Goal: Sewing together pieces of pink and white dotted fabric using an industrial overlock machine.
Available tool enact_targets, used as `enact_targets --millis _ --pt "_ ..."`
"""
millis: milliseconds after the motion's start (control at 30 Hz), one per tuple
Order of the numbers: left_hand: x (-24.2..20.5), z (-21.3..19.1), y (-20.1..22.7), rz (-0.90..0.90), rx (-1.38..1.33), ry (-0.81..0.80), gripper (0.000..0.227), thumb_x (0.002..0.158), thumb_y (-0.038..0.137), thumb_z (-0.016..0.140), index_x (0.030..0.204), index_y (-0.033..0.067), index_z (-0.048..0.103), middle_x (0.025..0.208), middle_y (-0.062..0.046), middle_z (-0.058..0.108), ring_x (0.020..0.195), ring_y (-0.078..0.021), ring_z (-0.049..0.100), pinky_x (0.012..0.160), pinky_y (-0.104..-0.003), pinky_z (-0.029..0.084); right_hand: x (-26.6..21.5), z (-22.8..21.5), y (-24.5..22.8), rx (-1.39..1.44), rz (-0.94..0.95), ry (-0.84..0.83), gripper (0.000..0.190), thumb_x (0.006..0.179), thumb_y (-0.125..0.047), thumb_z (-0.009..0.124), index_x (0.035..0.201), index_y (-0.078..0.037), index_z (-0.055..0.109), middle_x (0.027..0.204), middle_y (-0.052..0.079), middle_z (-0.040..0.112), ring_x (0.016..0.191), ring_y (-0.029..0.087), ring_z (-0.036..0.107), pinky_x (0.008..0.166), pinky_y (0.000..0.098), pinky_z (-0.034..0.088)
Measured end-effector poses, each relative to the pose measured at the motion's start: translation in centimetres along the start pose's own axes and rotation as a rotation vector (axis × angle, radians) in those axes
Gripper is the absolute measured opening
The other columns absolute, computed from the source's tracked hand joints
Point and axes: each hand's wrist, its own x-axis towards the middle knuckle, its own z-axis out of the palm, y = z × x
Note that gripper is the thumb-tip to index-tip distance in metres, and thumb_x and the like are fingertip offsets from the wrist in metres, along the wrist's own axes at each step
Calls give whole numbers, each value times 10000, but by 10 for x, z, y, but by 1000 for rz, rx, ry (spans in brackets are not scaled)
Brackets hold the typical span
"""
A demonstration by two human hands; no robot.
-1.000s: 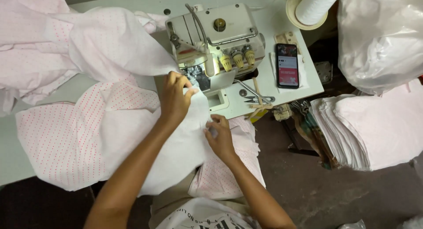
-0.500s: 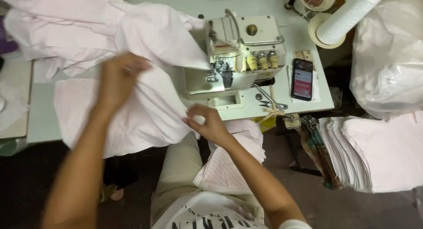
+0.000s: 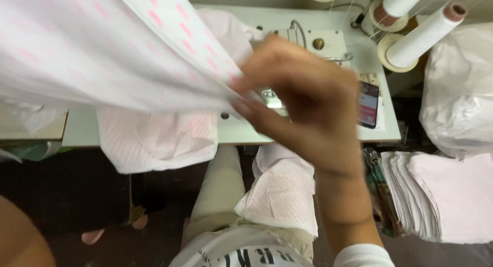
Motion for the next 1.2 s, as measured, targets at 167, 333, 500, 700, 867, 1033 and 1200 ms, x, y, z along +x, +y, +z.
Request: enact_targets --millis 167,333,500,700,867,1033,1200 --pt "-14 41 9 8 -155 14 86 1113 -123 632 1129 -52 677 1096 -181 674 998 -247 632 820 -302 522 -69 -53 21 60 165 -184 193 899 14 702 1092 9 699 1032 169 729 924 241 718 754 257 653" --pt "-55 141 -75 -209 -447 35 164 967 -106 743 1084 7 719 960 -86 678 896 -140 610 819 -219 523 -144 -76 73 -191 640 48 134 803 -155 828 851 -34 801 902 92 743 828 173 704 740 270 550" --pt "-95 205 -111 -403 -539 3 51 949 -2 746 992 18 728 944 -74 713 885 -117 635 797 -218 527 -195 -94 105 -325 669 136 115 845 -145 789 917 -57 803 961 88 780 946 199 739 854 307 581" --pt "-107 229 -114 -459 -630 26 111 863 -62 800 951 -11 755 827 -99 736 761 -73 607 711 -249 578 -208 -102 112 -344 557 210 84 792 -28 835 873 -9 821 841 138 799 782 255 752 773 379 574" --pt "-113 228 -115 -509 -676 12 119 843 -34 825 948 -13 773 796 -82 740 757 -70 630 699 -229 574 -215 -102 111 -298 577 288 117 749 14 856 852 36 807 791 154 792 742 221 737 782 351 571" --pt "-126 218 -122 -578 -661 -16 53 913 17 766 960 -5 776 638 -56 643 664 -66 523 637 -229 523 -220 -92 111 -198 532 342 112 710 90 839 791 77 762 696 167 756 642 212 652 633 326 541" --pt "-79 167 -30 -199 -342 191 61 943 -39 681 905 -21 725 756 -132 685 677 -204 611 682 -361 565 -213 -48 81 -111 518 427 145 659 67 859 756 32 757 671 132 763 595 179 651 548 286 523"
